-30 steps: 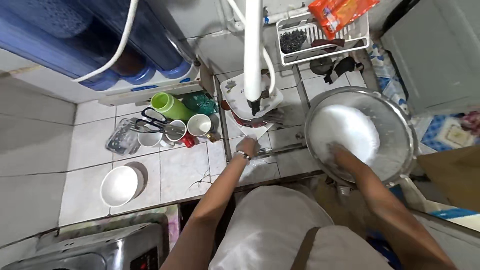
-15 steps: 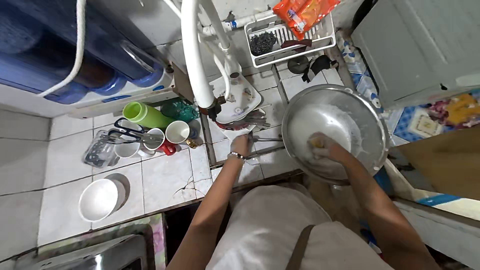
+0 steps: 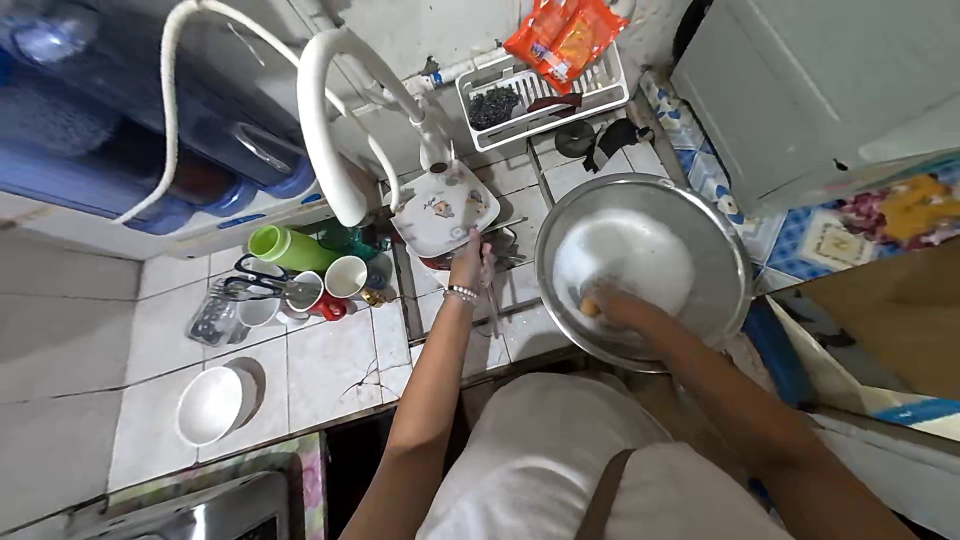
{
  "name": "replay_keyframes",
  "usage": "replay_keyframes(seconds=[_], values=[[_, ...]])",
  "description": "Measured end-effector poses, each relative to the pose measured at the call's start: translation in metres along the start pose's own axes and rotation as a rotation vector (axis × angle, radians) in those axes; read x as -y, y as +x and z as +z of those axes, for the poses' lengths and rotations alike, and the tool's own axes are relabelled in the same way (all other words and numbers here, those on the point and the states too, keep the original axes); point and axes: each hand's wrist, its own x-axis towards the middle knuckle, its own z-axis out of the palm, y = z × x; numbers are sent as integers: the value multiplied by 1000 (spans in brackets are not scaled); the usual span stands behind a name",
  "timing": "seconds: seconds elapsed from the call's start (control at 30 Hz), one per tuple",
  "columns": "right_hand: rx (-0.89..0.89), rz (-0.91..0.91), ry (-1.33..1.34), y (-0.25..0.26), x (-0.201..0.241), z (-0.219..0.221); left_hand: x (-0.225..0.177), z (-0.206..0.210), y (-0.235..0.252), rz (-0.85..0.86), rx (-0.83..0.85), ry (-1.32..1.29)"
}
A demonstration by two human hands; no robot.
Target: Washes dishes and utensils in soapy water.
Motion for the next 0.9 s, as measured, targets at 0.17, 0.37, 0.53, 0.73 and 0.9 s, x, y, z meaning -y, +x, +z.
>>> replay_keyframes(seconds=[0.17,0.37,0.53,0.73,0.9], values=[[-282,-281,918,-32,-9,-25,-21,48,-41,149,179,400],[-769,-500,1226,-46,23,-39,-27,121,-89,367,424,769],[-1006,-214,1232,-53,22,-38,-12,136,-96,361,585,893],[-997,84,1159,-75,7,-65,0,117,-106,276,609,916],[-1151,-95,1148,-59,-10,-72,4,96,-104,291,613,849]])
